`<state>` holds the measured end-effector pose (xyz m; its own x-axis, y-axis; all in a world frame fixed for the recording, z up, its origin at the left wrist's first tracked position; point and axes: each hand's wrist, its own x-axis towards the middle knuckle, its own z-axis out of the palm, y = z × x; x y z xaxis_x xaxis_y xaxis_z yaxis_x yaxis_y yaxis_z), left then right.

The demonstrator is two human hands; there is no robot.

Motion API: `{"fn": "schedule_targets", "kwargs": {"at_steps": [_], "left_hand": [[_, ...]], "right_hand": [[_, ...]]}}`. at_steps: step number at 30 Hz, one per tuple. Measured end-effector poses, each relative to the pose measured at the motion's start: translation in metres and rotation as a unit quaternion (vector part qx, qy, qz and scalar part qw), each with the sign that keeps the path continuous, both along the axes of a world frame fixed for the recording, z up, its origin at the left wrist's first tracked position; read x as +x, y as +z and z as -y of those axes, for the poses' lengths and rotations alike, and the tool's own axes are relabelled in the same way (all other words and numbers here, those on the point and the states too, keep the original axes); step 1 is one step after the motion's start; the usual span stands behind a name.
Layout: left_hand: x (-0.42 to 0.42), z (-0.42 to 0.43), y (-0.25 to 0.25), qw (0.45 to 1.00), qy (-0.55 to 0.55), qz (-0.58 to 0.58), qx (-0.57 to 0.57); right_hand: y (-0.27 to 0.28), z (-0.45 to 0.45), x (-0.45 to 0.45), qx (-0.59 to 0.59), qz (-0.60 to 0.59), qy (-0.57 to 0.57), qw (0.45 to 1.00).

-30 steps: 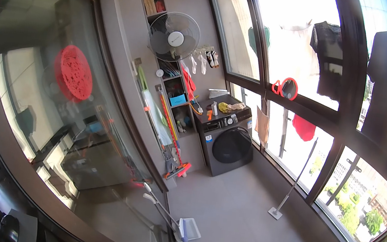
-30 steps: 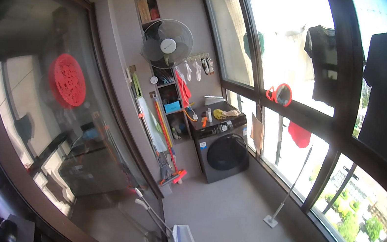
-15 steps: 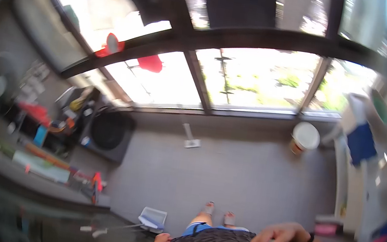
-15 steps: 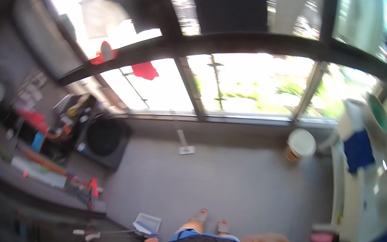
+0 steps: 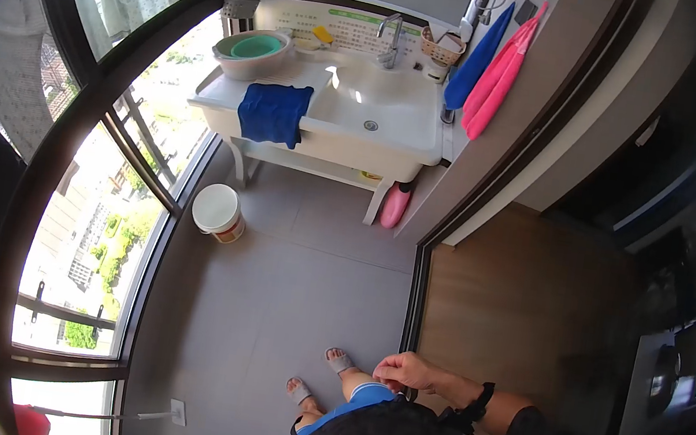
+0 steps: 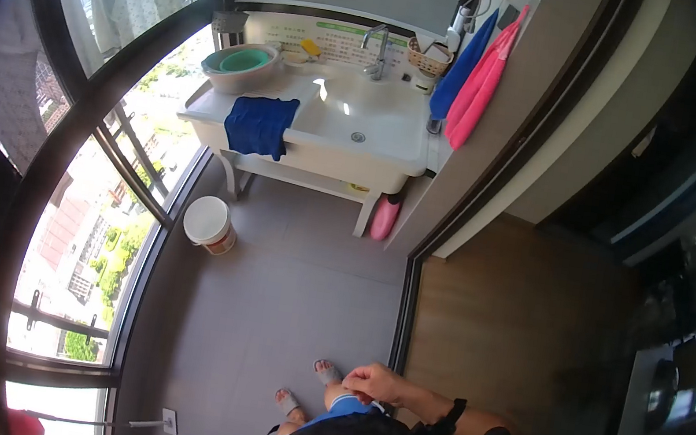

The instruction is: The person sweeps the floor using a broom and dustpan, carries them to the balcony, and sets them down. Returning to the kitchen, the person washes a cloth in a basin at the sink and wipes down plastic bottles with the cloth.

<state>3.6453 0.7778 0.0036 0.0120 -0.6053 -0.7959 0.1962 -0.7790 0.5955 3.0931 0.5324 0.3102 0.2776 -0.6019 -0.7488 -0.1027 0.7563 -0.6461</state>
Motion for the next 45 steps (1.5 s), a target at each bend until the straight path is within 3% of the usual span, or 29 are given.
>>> {"fn": "schedule_targets", "kwargs": {"at_steps": [1, 2, 4, 7, 9, 10, 11, 14, 16, 20, 26, 29, 31, 33, 35, 37, 39, 45], "left_hand": [[0.019, 0.02, 0.003, 0.999, -0.022, -0.027, -0.04], [0.05, 0.052, 0.007, 0.985, -0.119, 0.039, -0.117], [0.081, 0.123, 0.017, 0.898, -0.3, 0.169, -0.273], [0.065, 0.216, 0.025, 0.876, -0.32, 0.201, -0.299], [0.021, 0.3, 0.018, 0.986, -0.156, 0.043, -0.047], [-0.046, 0.348, 0.07, 0.993, -0.065, -0.038, 0.086], [-0.113, 0.298, 0.164, 0.991, -0.052, 0.126, 0.016], [-0.213, 0.357, 0.081, 0.976, -0.08, 0.201, 0.036], [-0.269, 0.366, 0.065, 0.974, -0.175, 0.136, 0.047], [-0.406, 0.375, 0.062, 0.937, -0.299, 0.163, 0.081], [-0.57, 0.413, 0.06, 0.863, -0.458, 0.207, 0.057], [-0.641, 0.439, 0.061, 0.85, -0.483, 0.204, 0.05], [-0.7, 0.453, 0.057, 0.83, -0.518, 0.198, 0.066], [-0.75, 0.466, 0.033, 0.826, -0.529, 0.174, 0.089], [-0.824, 0.475, 0.032, 0.798, -0.545, 0.234, 0.107], [-0.899, 0.476, 0.046, 0.768, -0.575, 0.253, 0.124], [-0.957, 0.498, 0.03, 0.718, -0.618, 0.246, 0.208], [-1.221, 0.506, 0.062, 0.674, -0.711, 0.19, 0.066]], "right_hand": [[-0.008, -0.012, -0.01, 0.01, -0.002, -0.043, 0.999], [-0.014, -0.023, -0.018, 0.017, 0.0, -0.085, 0.996], [-0.022, -0.042, -0.035, 0.015, 0.03, -0.145, 0.989], [-0.027, -0.064, -0.06, 0.001, 0.077, -0.24, 0.968], [-0.034, -0.076, -0.087, 0.003, 0.087, -0.286, 0.954], [-0.04, -0.082, -0.102, 0.006, 0.093, -0.308, 0.947], [-0.048, -0.089, -0.12, -0.007, 0.102, -0.322, 0.941], [-0.054, -0.108, -0.179, -0.007, 0.09, -0.358, 0.929], [-0.05, -0.121, -0.219, -0.011, 0.082, -0.399, 0.913], [-0.031, -0.153, -0.298, -0.032, 0.093, -0.489, 0.867], [0.003, -0.177, -0.375, -0.068, 0.006, -0.62, 0.782], [-0.038, -0.199, -0.421, -0.056, 0.029, -0.67, 0.74], [-0.053, -0.212, -0.457, -0.104, 0.014, -0.664, 0.741], [-0.056, -0.212, -0.503, -0.081, 0.01, -0.662, 0.745], [-0.059, -0.212, -0.556, -0.064, 0.017, -0.671, 0.738], [-0.057, -0.214, -0.609, -0.029, 0.033, -0.724, 0.688], [-0.038, -0.226, -0.643, 0.003, 0.029, -0.754, 0.656], [-0.023, -0.255, -0.74, 0.036, 0.001, -0.821, 0.57]]}}
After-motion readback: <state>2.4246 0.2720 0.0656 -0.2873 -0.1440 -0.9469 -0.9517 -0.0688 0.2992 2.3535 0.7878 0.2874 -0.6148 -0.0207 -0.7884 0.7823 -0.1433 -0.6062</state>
